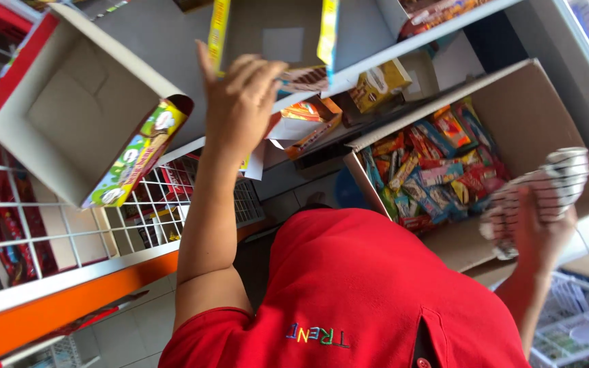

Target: Restocking snack items on display shelves from a bulk box, wiping each item with a cloth before placement.

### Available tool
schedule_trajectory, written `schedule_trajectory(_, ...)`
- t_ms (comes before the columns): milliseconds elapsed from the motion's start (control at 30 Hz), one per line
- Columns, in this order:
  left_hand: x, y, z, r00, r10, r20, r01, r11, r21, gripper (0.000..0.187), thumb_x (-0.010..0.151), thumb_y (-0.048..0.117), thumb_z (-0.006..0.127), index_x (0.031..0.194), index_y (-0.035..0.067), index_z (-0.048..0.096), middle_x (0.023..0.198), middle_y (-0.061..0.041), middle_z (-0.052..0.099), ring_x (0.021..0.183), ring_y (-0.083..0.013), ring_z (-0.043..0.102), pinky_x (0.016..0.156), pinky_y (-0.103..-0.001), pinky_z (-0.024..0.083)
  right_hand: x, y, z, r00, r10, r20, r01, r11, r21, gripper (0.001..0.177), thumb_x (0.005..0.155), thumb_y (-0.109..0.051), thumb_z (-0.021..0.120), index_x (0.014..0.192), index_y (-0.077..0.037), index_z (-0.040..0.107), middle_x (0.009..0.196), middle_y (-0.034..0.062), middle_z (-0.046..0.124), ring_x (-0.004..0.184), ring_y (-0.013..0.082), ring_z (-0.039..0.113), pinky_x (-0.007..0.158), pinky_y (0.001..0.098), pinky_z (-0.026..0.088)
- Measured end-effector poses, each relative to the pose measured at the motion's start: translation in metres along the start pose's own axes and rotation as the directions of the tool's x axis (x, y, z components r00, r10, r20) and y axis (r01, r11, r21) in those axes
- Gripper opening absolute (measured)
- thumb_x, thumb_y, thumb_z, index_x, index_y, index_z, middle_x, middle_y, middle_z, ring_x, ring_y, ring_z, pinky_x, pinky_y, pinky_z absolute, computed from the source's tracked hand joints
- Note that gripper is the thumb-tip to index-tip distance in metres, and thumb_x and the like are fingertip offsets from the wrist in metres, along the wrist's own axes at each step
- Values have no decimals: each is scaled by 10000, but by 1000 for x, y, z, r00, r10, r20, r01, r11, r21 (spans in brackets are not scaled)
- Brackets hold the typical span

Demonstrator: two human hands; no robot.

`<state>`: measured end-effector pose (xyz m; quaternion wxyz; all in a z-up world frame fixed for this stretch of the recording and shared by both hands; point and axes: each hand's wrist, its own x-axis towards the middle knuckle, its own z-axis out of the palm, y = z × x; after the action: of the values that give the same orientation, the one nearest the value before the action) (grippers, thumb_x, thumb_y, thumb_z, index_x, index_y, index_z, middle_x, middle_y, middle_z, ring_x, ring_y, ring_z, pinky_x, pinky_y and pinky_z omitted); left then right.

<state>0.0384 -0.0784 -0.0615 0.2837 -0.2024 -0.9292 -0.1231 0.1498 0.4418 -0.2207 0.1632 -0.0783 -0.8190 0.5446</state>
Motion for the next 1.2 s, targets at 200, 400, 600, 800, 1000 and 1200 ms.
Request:
schedule_trajectory(200, -7, 8, -11, 991, -123, 48, 126, 989, -74, 314, 1035, 133, 705, 1334, 70, 634, 1389, -113, 615, 1349, -344, 559, 1223, -696, 92, -26, 140, -116, 894, 365, -259, -446, 684, -577, 545, 975, -424, 828, 1201, 44, 664, 1083, 256, 703, 966, 355, 650, 850, 463, 523)
schedule_trajectory(400, -26, 48, 20, 979, 135, -156, -163, 969, -187, 174, 1027, 88, 688, 1197, 60, 670, 1286, -163, 650, 1269, -395, 598, 1192, -626, 295, -84, 163, -67, 738, 597, -315, -674, 628, -390, 832, 819, -551, 913, 1343, 18, 605, 1211, 213, 676, 1088, 339, 639, 923, 444, 503)
schedule_trajectory(600, -44, 83, 116, 986, 138, 88, -73, 852, -519, 203, 1035, 60, 700, 1235, 56, 664, 1249, -130, 667, 1212, -337, 640, 1099, -477, 526, -103, 220, -5, 758, 605, -241, -567, 795, 215, 587, 906, -300, 896, 1331, 6, 632, 1261, 66, 709, 1113, 183, 665, 985, 329, 526)
schedule_trajectory(800, -114, 82, 261, 773, -14, 634, 491, 646, -584, 639, 1047, 243, 709, 1549, 2, 395, 1550, -234, 468, 1445, -389, 462, 1207, -469, 363, -95, 217, -6, 745, 628, -227, -616, 777, 127, 398, 921, -149, 783, 1264, 27, 684, 1181, 84, 756, 1049, 188, 711, 940, 321, 565)
schedule_trajectory(1000, -129, 80, 301, 652, -21, 758, 663, 500, -557, 584, 1092, 280, 596, 1593, 48, 404, 1595, -183, 508, 1456, -304, 508, 1210, -396, 388, -93, 202, -3, 730, 613, -302, -666, 737, -116, 310, 934, -135, 753, 1214, -5, 726, 1166, 119, 775, 1060, 194, 733, 927, 342, 562)
schedule_trajectory(1200, -97, 68, 308, 453, 5, 891, 753, 534, -386, 579, 1073, 261, 550, 1619, 162, 387, 1558, -114, 569, 1293, -315, 571, 1111, -345, 454, -108, 222, 3, 654, 644, -397, -733, 670, -119, 299, 937, -198, 812, 1152, -7, 732, 1101, 99, 785, 974, 183, 736, 887, 343, 577)
